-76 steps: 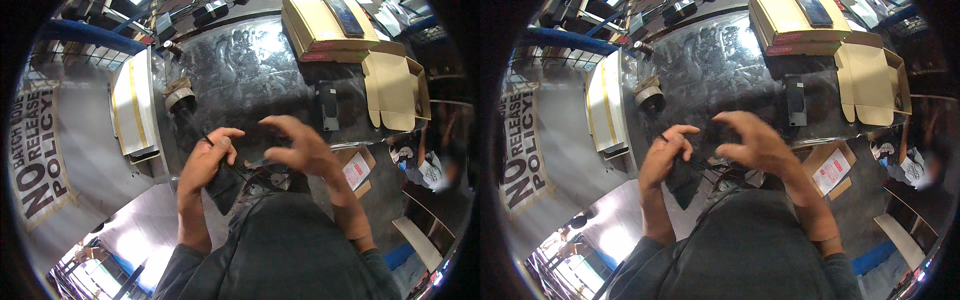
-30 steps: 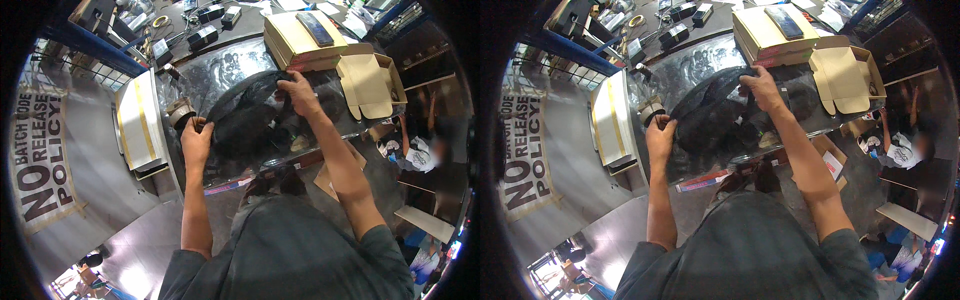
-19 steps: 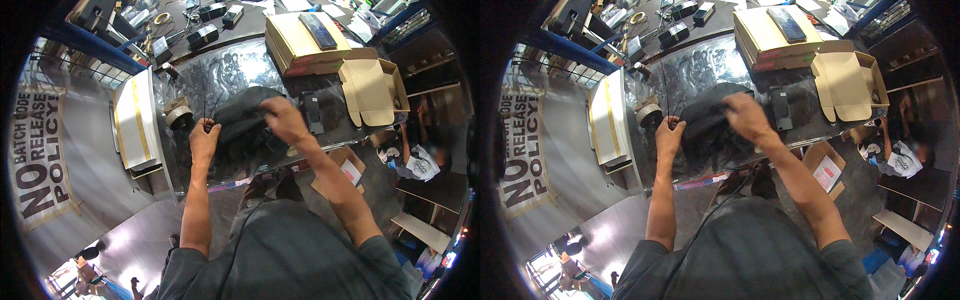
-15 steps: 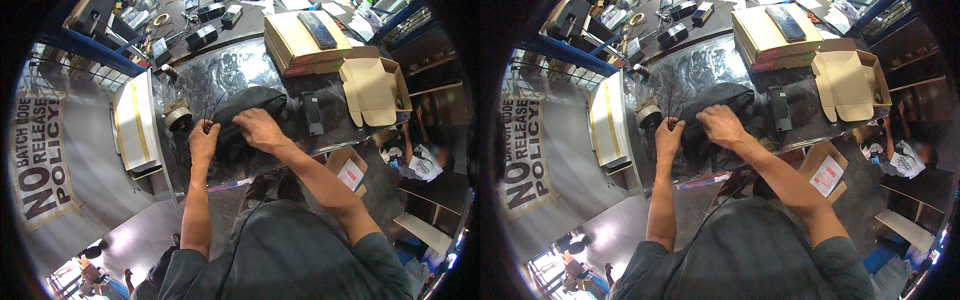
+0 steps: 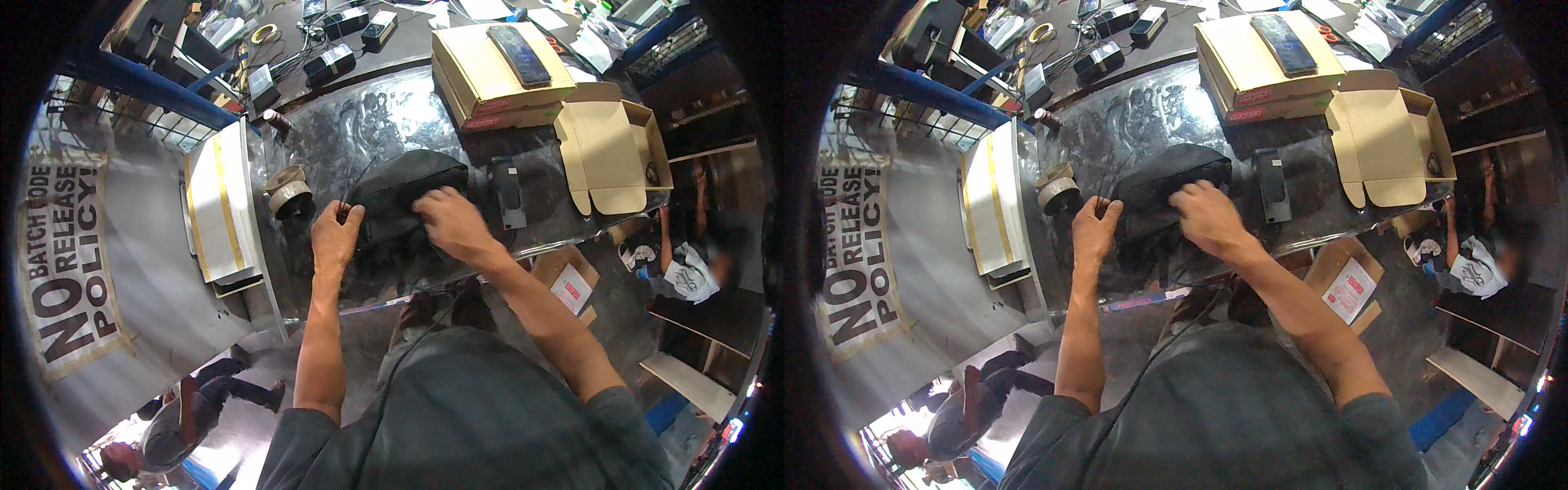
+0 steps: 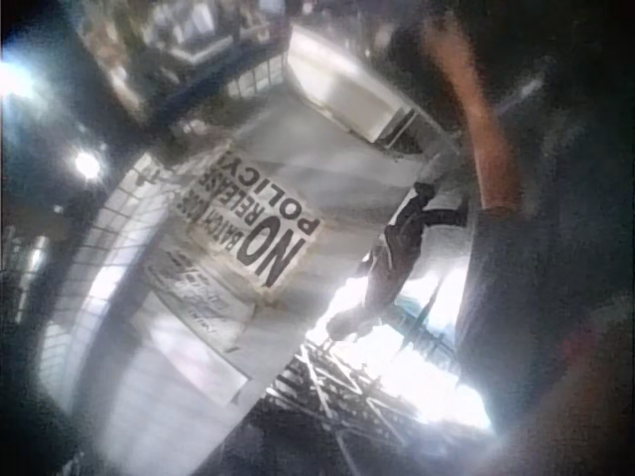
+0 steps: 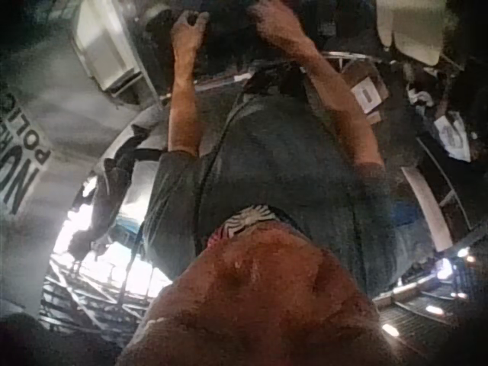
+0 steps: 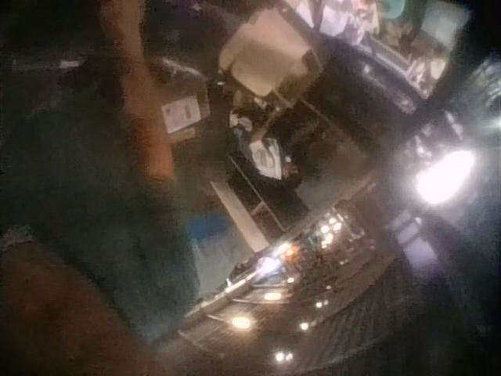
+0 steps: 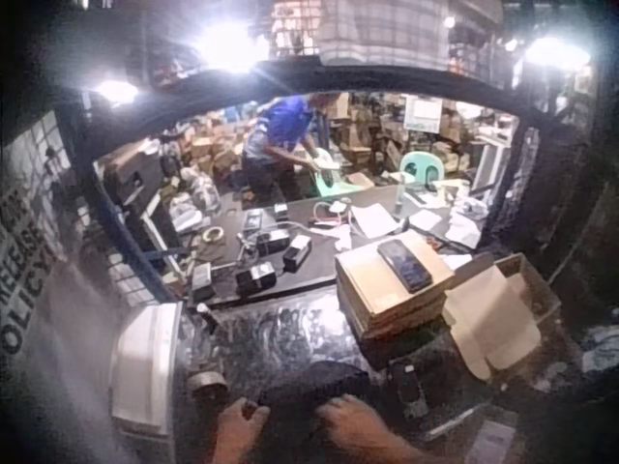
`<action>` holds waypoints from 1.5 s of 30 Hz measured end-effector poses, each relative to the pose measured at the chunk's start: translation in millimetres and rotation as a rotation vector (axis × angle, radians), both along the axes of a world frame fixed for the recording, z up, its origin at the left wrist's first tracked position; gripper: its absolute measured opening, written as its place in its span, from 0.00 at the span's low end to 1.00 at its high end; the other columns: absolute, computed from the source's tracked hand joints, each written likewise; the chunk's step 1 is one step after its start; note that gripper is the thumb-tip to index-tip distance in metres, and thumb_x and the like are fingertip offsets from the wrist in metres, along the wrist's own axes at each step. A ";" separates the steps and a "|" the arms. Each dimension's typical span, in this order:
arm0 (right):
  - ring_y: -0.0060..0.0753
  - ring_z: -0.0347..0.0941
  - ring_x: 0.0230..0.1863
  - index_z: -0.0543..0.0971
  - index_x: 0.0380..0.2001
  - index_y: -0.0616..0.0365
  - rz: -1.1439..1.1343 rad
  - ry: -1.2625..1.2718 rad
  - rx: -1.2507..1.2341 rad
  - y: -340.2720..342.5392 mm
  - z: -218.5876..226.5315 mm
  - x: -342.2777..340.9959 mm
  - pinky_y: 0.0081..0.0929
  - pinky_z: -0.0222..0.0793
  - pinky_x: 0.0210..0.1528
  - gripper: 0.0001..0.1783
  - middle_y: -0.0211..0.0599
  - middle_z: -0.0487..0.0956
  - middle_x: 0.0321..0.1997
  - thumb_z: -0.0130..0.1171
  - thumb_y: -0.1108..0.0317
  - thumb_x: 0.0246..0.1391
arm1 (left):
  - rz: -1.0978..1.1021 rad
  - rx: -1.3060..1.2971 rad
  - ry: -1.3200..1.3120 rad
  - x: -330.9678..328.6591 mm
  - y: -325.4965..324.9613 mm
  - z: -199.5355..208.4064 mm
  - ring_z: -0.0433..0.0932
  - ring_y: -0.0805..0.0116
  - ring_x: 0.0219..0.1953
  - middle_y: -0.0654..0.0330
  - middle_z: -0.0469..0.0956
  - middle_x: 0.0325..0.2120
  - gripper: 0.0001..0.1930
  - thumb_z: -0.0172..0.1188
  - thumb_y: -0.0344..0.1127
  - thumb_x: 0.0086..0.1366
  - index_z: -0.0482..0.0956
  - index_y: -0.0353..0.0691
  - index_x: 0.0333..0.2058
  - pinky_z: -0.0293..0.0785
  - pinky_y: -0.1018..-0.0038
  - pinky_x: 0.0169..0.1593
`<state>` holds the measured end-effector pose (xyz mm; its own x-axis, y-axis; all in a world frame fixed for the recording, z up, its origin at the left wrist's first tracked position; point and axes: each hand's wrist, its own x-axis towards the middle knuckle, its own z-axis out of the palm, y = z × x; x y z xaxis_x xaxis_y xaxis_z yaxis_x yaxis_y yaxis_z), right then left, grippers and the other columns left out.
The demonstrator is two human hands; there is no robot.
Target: The person places a black drawstring bag on a glass counter and manipulates the drawstring and cord lock. They use orange-handled scissors to cut a section of the cord, then re-thread and adjust the drawstring to tighten the bag opening.
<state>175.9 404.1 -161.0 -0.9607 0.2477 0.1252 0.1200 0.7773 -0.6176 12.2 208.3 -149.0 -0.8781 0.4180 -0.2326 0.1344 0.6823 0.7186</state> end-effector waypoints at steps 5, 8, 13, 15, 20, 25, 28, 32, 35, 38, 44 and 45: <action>0.43 0.74 0.53 0.85 0.43 0.52 0.038 -0.052 0.374 -17.1 -55.5 -71.2 0.42 0.66 0.57 0.11 0.36 0.82 0.45 0.57 0.67 0.60 | -0.025 -0.040 0.057 -2.3 14.7 0.6 0.83 0.57 0.34 0.54 0.84 0.32 0.17 0.70 0.41 0.62 0.82 0.36 0.44 0.78 0.63 0.44; 0.39 0.74 0.53 0.85 0.41 0.50 0.125 -0.085 0.448 -10.9 -67.5 -76.3 0.41 0.63 0.57 0.10 0.34 0.81 0.46 0.56 0.67 0.61 | -0.139 -0.036 0.257 -9.2 23.0 -15.9 0.85 0.49 0.42 0.49 0.84 0.43 0.18 0.69 0.39 0.62 0.81 0.38 0.48 0.79 0.57 0.48; 0.40 0.74 0.54 0.84 0.41 0.50 0.204 -0.072 0.431 -5.8 -47.8 -76.7 0.43 0.63 0.58 0.09 0.33 0.81 0.44 0.58 0.68 0.60 | -0.177 -0.069 0.292 -32.2 45.3 -39.2 0.83 0.43 0.41 0.48 0.84 0.37 0.16 0.68 0.43 0.61 0.83 0.40 0.43 0.78 0.55 0.45; 0.41 0.74 0.54 0.83 0.41 0.50 0.187 -0.019 0.403 -3.5 -29.1 -67.6 0.45 0.63 0.60 0.09 0.34 0.81 0.42 0.58 0.69 0.59 | -0.177 -0.064 0.180 -37.8 53.2 -35.5 0.83 0.38 0.43 0.46 0.84 0.39 0.16 0.64 0.46 0.63 0.83 0.39 0.40 0.77 0.51 0.47; 0.44 0.76 0.51 0.81 0.42 0.50 0.237 -0.003 0.332 -4.8 7.9 -29.4 0.53 0.63 0.65 0.09 0.36 0.81 0.42 0.59 0.71 0.57 | 0.013 -0.044 0.247 -59.1 50.3 -40.5 0.81 0.35 0.38 0.42 0.83 0.32 0.16 0.58 0.45 0.62 0.80 0.35 0.33 0.75 0.50 0.43; 0.47 0.75 0.53 0.81 0.46 0.52 0.123 0.005 0.256 -27.8 2.9 13.0 0.54 0.64 0.64 0.16 0.36 0.83 0.43 0.67 0.69 0.51 | 0.055 -0.031 0.242 -62.9 45.0 -28.2 0.82 0.44 0.34 0.48 0.83 0.29 0.14 0.59 0.42 0.61 0.80 0.36 0.37 0.76 0.56 0.42; 0.48 0.75 0.52 0.81 0.48 0.52 0.093 -0.255 0.315 -26.3 -12.4 13.5 0.52 0.67 0.58 0.19 0.37 0.82 0.46 0.67 0.70 0.51 | 0.060 0.016 0.237 -63.4 38.9 -25.1 0.82 0.53 0.32 0.53 0.82 0.28 0.14 0.62 0.40 0.61 0.82 0.38 0.42 0.77 0.62 0.41; 0.52 0.76 0.52 0.82 0.49 0.53 0.033 -0.151 0.182 -20.1 8.2 -12.8 0.48 0.71 0.52 0.19 0.40 0.83 0.47 0.66 0.70 0.52 | 0.064 0.021 0.203 -56.1 32.9 -22.4 0.80 0.61 0.29 0.57 0.81 0.26 0.15 0.66 0.37 0.59 0.83 0.42 0.45 0.77 0.66 0.39; 0.55 0.76 0.53 0.83 0.48 0.56 -0.032 -0.078 0.084 -2.4 13.8 -27.0 0.48 0.72 0.54 0.17 0.46 0.83 0.48 0.63 0.70 0.54 | 0.046 -0.025 0.169 -49.6 36.8 -19.8 0.80 0.63 0.28 0.58 0.80 0.26 0.17 0.68 0.38 0.59 0.83 0.42 0.47 0.77 0.67 0.40; 0.60 0.75 0.59 0.81 0.53 0.60 -0.276 0.029 -0.087 33.7 10.0 -10.3 0.50 0.71 0.62 0.24 0.52 0.82 0.52 0.66 0.68 0.51 | 0.064 0.036 0.141 -41.2 32.3 -13.3 0.80 0.64 0.28 0.58 0.80 0.26 0.18 0.70 0.39 0.58 0.84 0.42 0.47 0.77 0.67 0.40; 0.64 0.66 0.69 0.61 0.73 0.63 -0.871 -0.342 -0.092 93.4 6.1 74.4 0.55 0.65 0.69 0.56 0.62 0.72 0.66 0.75 0.47 0.48 | 0.034 0.048 0.182 -42.9 26.7 -32.4 0.81 0.64 0.29 0.59 0.81 0.26 0.19 0.71 0.40 0.58 0.83 0.40 0.48 0.77 0.69 0.41; 0.64 0.67 0.69 0.60 0.73 0.63 -0.855 -0.389 -0.123 93.2 2.5 74.9 0.55 0.66 0.69 0.56 0.62 0.72 0.66 0.75 0.47 0.48 | 0.032 0.035 0.166 -41.7 28.1 -31.7 0.80 0.65 0.29 0.59 0.81 0.27 0.19 0.71 0.40 0.59 0.83 0.40 0.48 0.77 0.69 0.42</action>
<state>250.7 497.3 -158.5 -0.4164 0.8771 -0.2395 0.8334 0.2629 -0.4862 -29.5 236.5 -180.8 -0.9161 0.3949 -0.0692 0.2320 0.6629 0.7118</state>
